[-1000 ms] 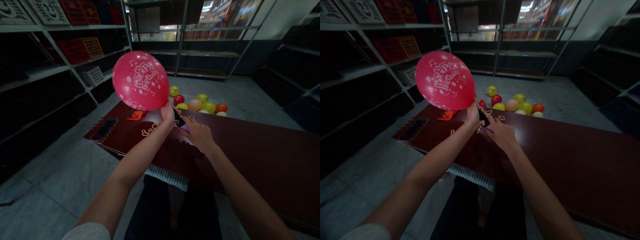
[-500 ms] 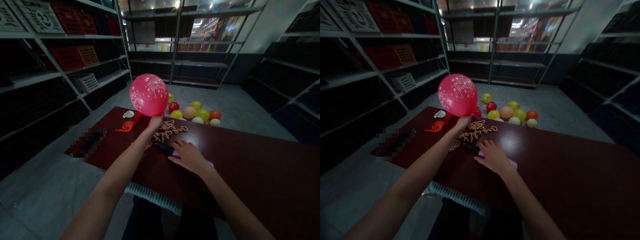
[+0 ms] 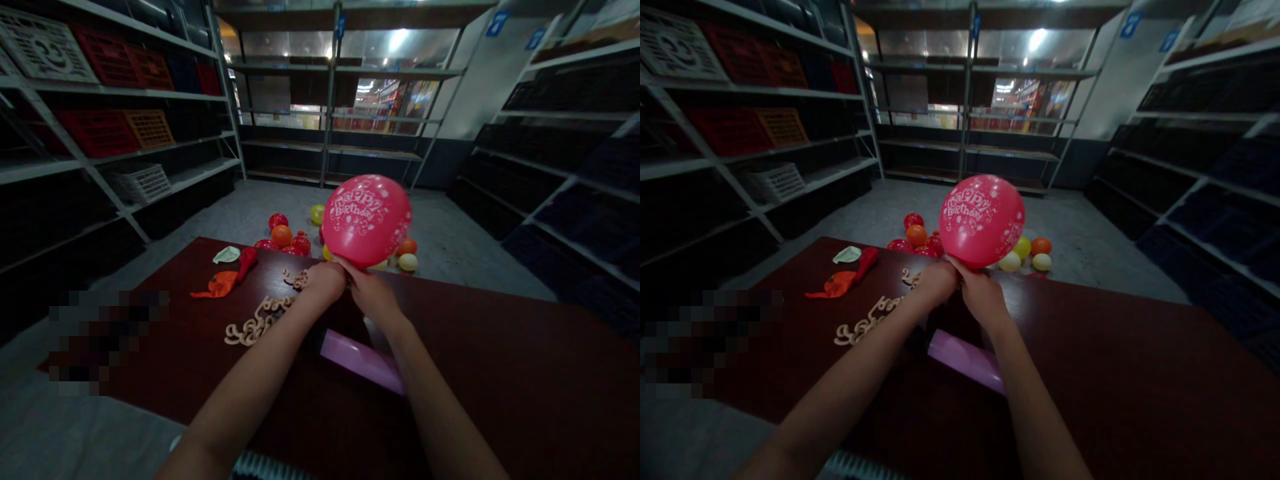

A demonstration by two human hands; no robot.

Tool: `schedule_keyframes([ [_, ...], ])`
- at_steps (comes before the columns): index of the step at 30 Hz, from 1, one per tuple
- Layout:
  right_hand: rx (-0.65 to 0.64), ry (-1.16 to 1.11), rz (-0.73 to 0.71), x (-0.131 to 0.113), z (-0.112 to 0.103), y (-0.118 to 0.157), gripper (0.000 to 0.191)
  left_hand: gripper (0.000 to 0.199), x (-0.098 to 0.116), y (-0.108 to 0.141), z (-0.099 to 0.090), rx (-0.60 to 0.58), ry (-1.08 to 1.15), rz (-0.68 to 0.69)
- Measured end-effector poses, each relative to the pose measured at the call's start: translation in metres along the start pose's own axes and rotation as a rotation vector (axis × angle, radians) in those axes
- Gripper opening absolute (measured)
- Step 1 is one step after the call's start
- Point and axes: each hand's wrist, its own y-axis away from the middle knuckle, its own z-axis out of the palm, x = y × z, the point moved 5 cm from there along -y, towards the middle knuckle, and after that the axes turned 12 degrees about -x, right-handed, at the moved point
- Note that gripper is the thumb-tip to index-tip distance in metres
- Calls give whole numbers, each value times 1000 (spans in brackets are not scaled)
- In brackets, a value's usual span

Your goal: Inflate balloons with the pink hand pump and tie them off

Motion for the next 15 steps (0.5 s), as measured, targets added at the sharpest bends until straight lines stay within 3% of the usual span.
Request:
schedule_keyframes([
  [7, 46, -15, 25, 40, 11, -3, 54, 36, 14, -8, -2, -54, -267, 231],
  [12, 19, -43, 61, 45, 12, 3, 46, 33, 6, -7, -10, -62, -282, 287],
  [15, 23, -165, 8, 46, 12, 1, 39, 30, -3, -7, -14, -66, -190, 307],
])
